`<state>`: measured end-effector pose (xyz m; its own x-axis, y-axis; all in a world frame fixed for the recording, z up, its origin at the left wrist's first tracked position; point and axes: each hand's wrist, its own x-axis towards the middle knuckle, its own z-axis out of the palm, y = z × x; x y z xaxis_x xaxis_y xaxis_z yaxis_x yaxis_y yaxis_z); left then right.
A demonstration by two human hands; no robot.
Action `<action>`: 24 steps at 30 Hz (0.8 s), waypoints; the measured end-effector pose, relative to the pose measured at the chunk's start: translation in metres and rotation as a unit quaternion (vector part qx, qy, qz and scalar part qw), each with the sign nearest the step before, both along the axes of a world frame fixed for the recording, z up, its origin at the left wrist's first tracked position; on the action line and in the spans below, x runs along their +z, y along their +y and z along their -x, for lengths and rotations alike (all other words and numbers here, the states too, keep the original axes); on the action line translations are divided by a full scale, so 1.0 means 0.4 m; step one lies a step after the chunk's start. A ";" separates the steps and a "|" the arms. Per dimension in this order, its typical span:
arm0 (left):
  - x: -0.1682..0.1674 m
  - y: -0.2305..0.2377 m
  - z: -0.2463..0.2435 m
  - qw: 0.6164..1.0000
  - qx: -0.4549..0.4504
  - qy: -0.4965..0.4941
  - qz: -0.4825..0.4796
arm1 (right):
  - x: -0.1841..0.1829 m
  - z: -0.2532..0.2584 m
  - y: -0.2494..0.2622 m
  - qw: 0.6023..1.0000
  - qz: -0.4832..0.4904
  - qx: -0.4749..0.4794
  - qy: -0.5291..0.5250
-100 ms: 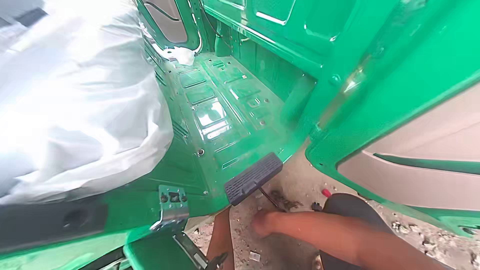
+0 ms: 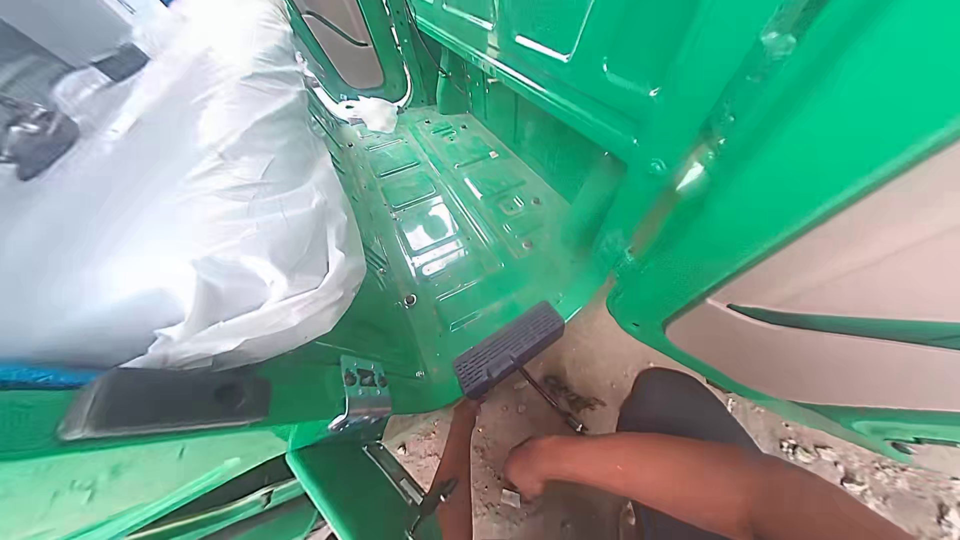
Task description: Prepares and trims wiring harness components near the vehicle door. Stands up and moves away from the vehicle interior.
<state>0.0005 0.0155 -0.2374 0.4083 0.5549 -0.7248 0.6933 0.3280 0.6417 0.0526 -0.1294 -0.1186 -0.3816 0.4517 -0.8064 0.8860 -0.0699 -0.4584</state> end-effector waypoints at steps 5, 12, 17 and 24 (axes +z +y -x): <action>0.190 -0.119 0.014 0.788 -0.577 0.173 -0.128 | 0.027 0.013 -0.082 0.998 0.033 -0.046 0.005; 0.440 -0.381 0.069 0.676 -0.710 0.175 -0.089 | -0.051 -0.045 -0.120 0.959 0.128 -0.217 -0.129; 0.450 -0.382 0.028 0.638 -0.760 0.100 -0.073 | -0.132 -0.122 -0.061 0.942 0.093 -0.293 -0.133; 0.464 -0.423 0.064 0.558 -0.816 0.141 -0.048 | -0.292 -0.146 -0.135 0.846 -0.012 -0.500 -0.188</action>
<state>-0.0250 -0.1538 -0.0519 0.3039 -0.3480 -0.8869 0.0963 -0.9149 0.3919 0.1110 -0.1832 -0.2354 0.4809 0.4159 -0.7718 0.4737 -0.8640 -0.1705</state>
